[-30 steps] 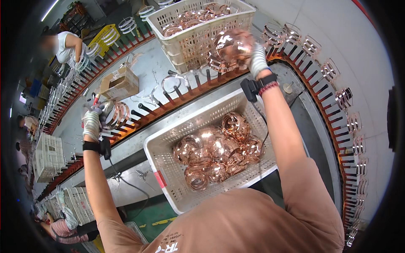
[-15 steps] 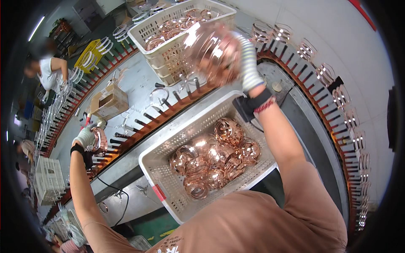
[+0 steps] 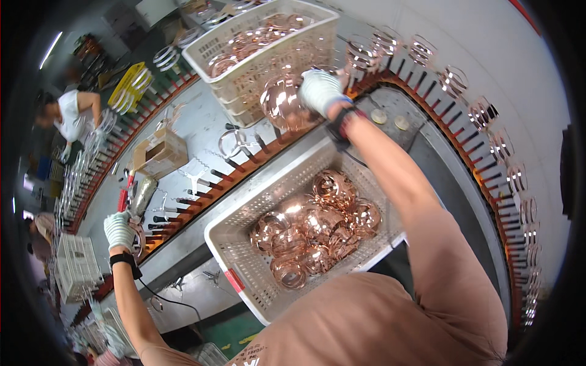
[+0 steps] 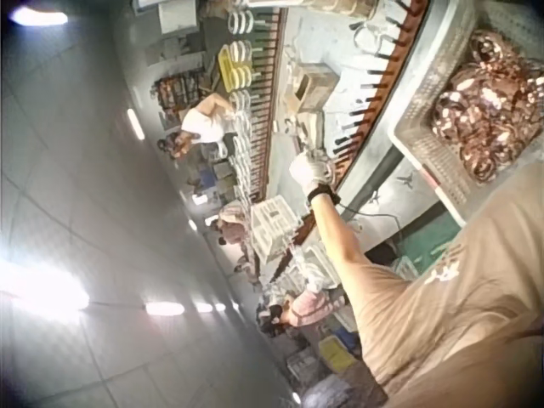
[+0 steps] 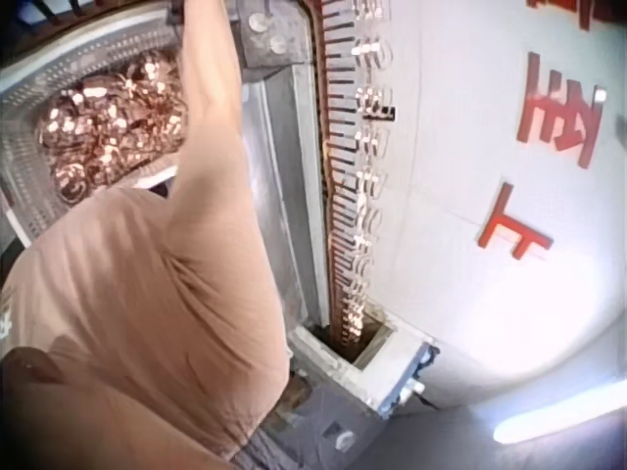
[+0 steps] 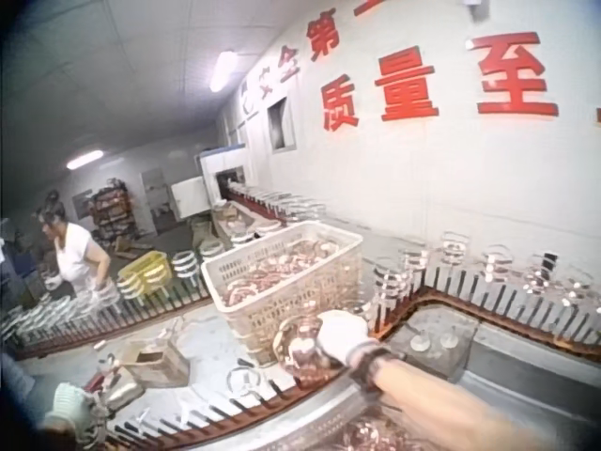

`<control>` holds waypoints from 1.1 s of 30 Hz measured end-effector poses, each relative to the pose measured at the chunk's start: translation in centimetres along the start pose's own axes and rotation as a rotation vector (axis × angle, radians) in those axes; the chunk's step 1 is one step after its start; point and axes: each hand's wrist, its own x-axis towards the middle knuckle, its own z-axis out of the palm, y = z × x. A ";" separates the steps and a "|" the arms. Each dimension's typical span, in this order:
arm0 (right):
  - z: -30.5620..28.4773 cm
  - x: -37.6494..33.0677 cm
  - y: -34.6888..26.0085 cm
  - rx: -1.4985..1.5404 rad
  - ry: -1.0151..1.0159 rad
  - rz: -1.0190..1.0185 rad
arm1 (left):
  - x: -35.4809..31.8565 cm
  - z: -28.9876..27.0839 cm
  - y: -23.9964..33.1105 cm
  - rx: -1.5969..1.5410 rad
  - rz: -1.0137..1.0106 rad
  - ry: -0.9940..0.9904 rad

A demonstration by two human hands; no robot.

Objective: Organizing and placing shiny, copper-colored plastic or metal components into baskets on an assembly line.

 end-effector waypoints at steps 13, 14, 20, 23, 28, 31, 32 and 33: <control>-7.2 -12.9 -3.3 0.553 0.389 -0.809 | -14.6 10.9 2.6 -1.859 -1.283 0.579; -4.1 -10.3 6.5 0.553 0.400 -0.823 | -16.8 14.8 -1.1 -1.838 -1.118 0.545; 4.2 -9.1 15.8 -1.093 0.890 -0.579 | -9.1 0.1 12.0 -2.224 -0.560 0.422; 3.4 -9.6 16.2 -1.238 0.760 -0.425 | -4.0 -12.3 23.5 -1.939 0.116 -0.577; 2.1 -10.0 10.4 -1.222 0.666 -0.293 | -2.7 -9.4 34.7 -1.079 1.026 -0.353; -2.7 -14.9 4.2 -1.104 0.793 -0.617 | 0.9 -11.3 31.7 -1.241 0.704 -0.245; -1.7 -17.3 6.5 -1.825 0.884 -0.599 | 2.8 -12.3 30.8 -1.230 0.608 -0.143; -0.1 -19.6 8.9 -2.577 0.893 -0.509 | 4.9 -13.1 30.5 -1.415 0.447 -0.021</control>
